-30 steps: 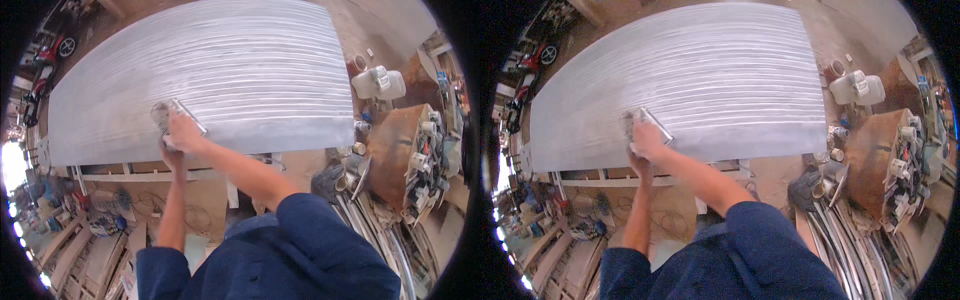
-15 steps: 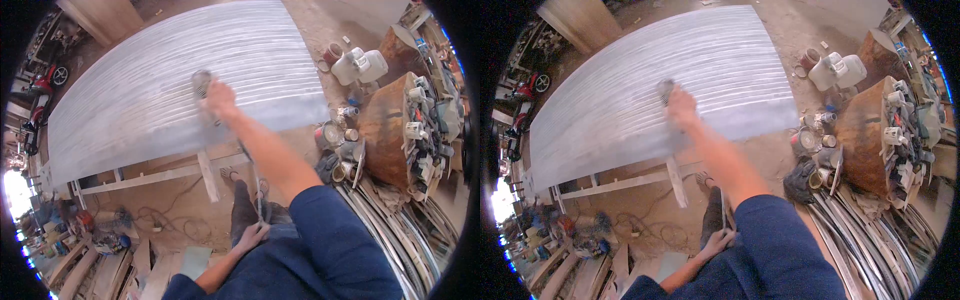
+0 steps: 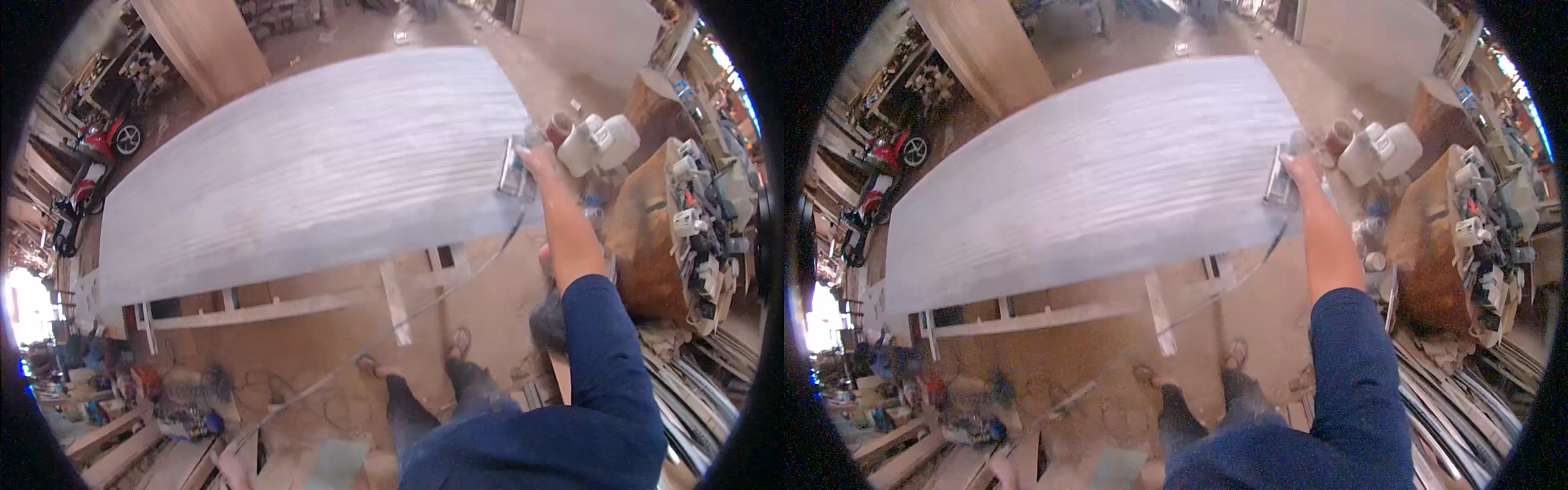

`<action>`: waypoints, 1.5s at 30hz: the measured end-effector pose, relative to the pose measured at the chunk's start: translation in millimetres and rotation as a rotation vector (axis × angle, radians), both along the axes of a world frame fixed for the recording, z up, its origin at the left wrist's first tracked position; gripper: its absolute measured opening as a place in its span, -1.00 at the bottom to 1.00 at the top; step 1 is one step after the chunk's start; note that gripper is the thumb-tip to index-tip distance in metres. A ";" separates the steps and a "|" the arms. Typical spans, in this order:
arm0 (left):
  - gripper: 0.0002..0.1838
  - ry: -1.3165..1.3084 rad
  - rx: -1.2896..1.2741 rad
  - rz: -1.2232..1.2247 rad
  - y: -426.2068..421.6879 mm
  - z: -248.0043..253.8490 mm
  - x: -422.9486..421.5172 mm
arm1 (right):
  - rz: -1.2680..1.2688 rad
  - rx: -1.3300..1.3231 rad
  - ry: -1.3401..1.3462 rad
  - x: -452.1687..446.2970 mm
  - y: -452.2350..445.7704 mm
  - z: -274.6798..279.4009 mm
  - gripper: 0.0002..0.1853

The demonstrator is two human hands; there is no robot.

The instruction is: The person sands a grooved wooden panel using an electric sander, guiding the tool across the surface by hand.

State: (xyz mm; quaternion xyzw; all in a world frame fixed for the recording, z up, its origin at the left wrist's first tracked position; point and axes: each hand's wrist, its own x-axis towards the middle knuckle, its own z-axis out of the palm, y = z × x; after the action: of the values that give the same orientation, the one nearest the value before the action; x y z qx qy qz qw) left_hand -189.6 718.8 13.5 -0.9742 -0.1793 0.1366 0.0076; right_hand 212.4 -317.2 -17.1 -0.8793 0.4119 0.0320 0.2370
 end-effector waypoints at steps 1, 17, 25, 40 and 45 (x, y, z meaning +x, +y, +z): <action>-0.72 0.039 0.074 0.076 25.9 7.1 5.8 | 0.008 -0.196 -0.070 7.2 -27.4 -43.8 0.14; -0.72 -0.429 -0.863 0.692 198.0 -38.2 459.1 | 0.393 -0.064 -0.076 106.7 325.9 3.2 0.22; -0.44 -0.073 -0.855 0.208 -121.7 -153.2 598.4 | 0.434 -0.025 -0.063 116.9 392.2 30.5 -0.06; -0.17 -0.167 0.046 0.153 -218.0 -155.0 547.0 | -0.181 -0.246 0.043 64.6 102.0 18.2 0.15; -0.20 -0.215 0.070 0.174 -204.4 -175.6 543.1 | -0.201 -0.311 0.078 36.2 -15.3 -1.6 0.02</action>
State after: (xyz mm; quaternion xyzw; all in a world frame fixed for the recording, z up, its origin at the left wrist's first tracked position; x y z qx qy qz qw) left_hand 353.5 514.4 -162.2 -0.9632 -0.2676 0.0253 0.0103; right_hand 248.6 -332.5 -18.7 -0.8578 0.5066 -0.0218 0.0841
